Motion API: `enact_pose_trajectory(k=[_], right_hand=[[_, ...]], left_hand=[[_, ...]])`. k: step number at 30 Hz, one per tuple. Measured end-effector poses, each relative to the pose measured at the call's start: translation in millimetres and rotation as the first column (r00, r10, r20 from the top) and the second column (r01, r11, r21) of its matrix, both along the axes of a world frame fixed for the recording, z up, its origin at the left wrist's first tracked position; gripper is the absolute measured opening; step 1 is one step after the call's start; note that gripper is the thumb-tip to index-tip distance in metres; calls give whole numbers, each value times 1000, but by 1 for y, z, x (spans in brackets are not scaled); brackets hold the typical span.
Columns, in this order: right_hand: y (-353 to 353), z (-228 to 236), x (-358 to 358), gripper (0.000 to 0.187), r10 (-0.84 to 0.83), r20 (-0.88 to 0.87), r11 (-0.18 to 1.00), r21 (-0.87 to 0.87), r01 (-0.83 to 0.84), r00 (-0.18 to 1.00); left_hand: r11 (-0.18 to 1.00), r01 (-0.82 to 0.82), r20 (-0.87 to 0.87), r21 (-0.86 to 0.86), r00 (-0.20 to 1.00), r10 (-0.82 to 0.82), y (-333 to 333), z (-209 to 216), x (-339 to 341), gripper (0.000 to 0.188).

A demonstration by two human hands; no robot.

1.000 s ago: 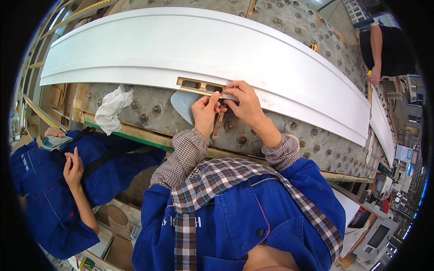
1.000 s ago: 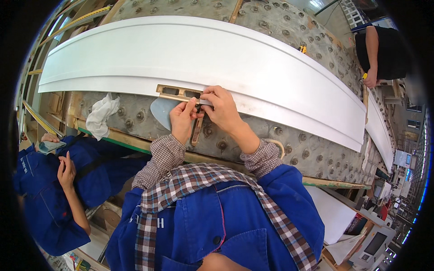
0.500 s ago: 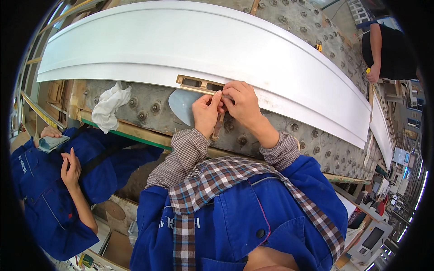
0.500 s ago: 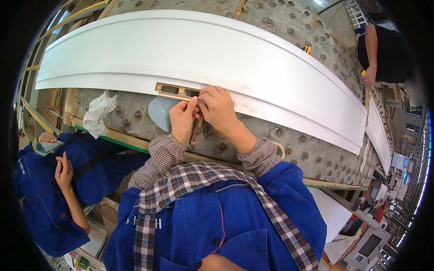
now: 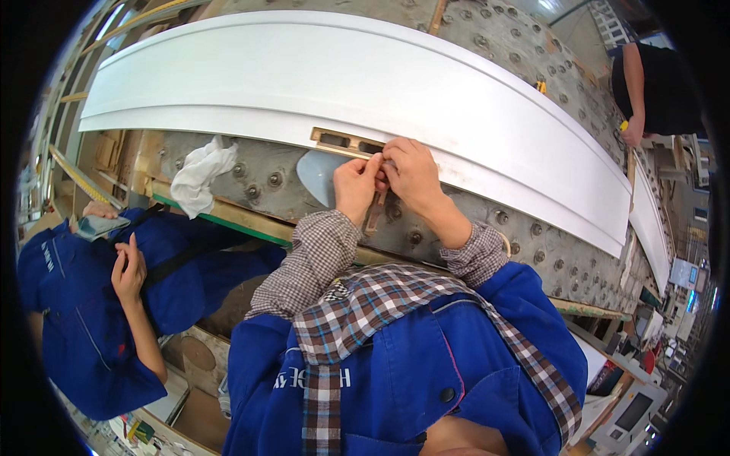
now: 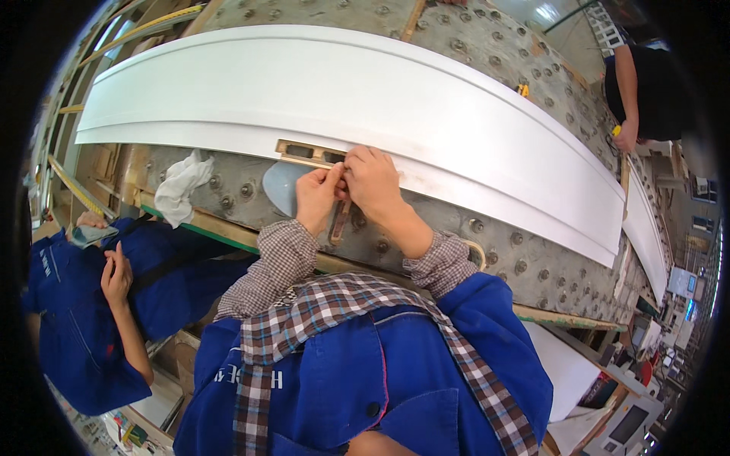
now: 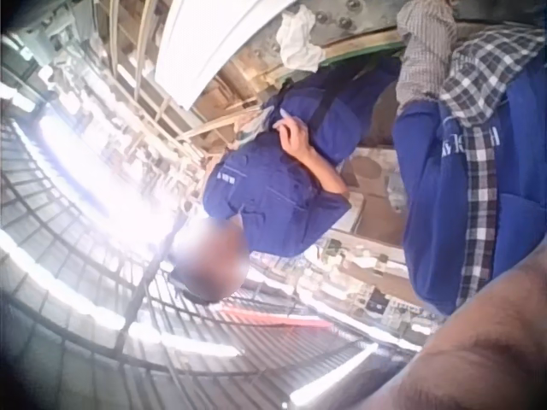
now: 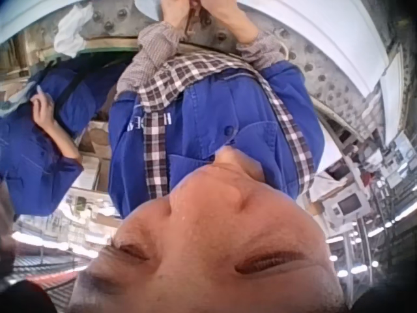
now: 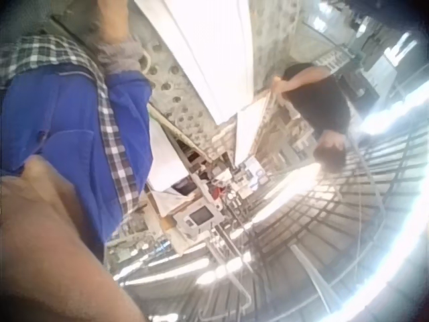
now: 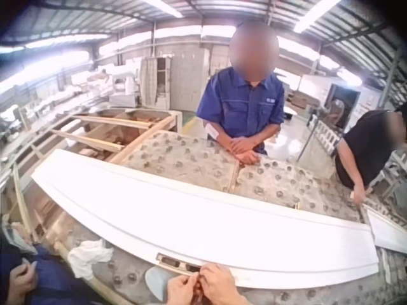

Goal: The person aligns and secures a long white panel onto a wooden frame using tape and a small wooden stick. They then sand the surface of the panel with a sanding pad while another worker assists nearby.

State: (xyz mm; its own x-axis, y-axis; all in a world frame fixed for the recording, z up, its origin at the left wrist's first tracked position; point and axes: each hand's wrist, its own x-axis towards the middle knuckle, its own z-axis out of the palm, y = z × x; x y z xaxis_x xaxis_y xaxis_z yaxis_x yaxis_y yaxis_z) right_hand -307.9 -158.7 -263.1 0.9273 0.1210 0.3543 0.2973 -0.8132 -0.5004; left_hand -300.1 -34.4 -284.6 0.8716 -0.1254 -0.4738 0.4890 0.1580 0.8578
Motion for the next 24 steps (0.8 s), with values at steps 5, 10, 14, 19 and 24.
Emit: enact_pose_trajectory(k=[5, 10, 14, 19, 24], right_hand=[[-8, -1, 2, 18, 84, 36, 996, -17, -84, 996], [-42, 37, -2, 40, -10, -120, 979, 200, 34, 993], [-108, 102, 5, 45, -424, 268, 893, 281, 351, 865], [-124, 148, 5, 37, -557, 553, 796, 568, 209, 620], [-41, 73, 11, 19, -103, 116, 970, 230, 74, 988]], left_hand=[[999, 26, -15, -46, 1000, -27, 6, -1, 1, 33], [1000, 11, -97, -24, 995, -13, 17, 12, 4, 40], [976, -199, -52, -83, 979, 195, 48, 9, 11, 37], [947, -275, -76, -166, 961, 265, 66, 0, 22, 30], [957, -269, -62, -113, 963, 264, 68, 0, 27, 29]])
